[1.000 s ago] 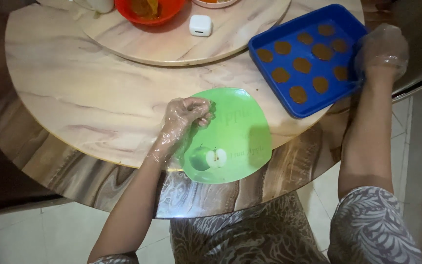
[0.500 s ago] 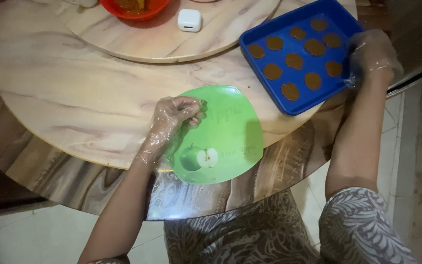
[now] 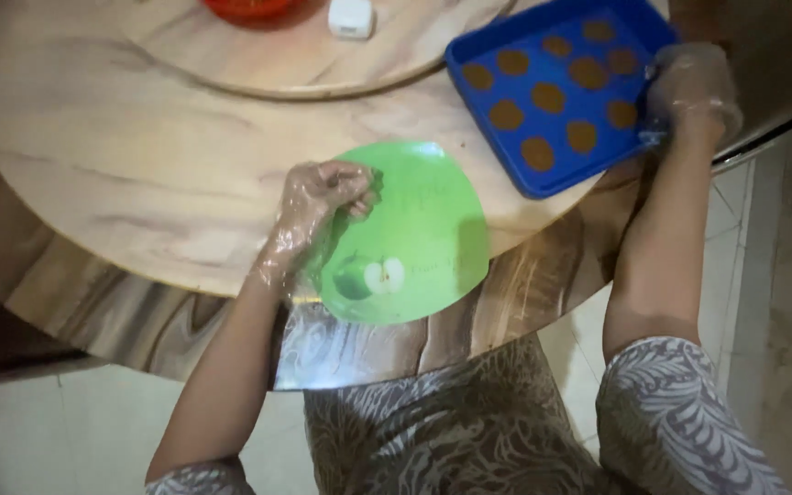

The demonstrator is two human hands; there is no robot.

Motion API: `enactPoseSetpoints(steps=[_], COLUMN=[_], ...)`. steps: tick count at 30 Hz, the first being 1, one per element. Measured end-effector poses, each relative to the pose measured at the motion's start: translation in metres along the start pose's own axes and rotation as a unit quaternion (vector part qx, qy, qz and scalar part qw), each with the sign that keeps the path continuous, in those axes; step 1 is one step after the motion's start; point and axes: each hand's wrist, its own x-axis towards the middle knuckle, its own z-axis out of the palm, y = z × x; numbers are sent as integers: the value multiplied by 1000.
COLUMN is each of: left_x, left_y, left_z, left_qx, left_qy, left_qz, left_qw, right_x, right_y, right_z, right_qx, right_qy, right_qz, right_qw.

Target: The person is taking small pieces of dough from a green plate, rolling them into balls using both hands, and arranging them in rows on a blue tray.

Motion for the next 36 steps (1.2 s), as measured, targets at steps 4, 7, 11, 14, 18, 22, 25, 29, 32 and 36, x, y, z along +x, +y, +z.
enactPoseSetpoints(steps=[4,7,11,14,18,22,25,29,32,36], left_x=[9,6,6,7,7,4,3,9,5,7], left_y=[2,2,1,4,2,13,8,0,4,1], left_z=[0,2,2,4,3,8,5,-3,4,1], left_qx=[-27,-43,-73,-56,-58,-34,-13,-19,-20,-61], left_qy=[-6,-1,-1,-6,-3,-4,9,-2,-2,-22], left_qz=[17,0,-8,-11,-23,-22,-31,-11,-8,12], left_qw=[999,999,997,998,998,999,999,1000,1000,998], right_x=[15,19,10,3,32,18,7,43,43,10], right_y=[8,10,-2,-6,30,2,-11,40,42,-5], right_z=[2,3,0,-5,28,3,-5,27,30,-5], right_qx=[34,49,136,132,62,117,144,102,120,120], right_qy=[53,27,22,33,160,85,37,97,109,126], right_qz=[-93,-15,144,104,-33,70,154,97,-59,-44], right_qw=[994,998,980,985,985,987,977,985,985,984])
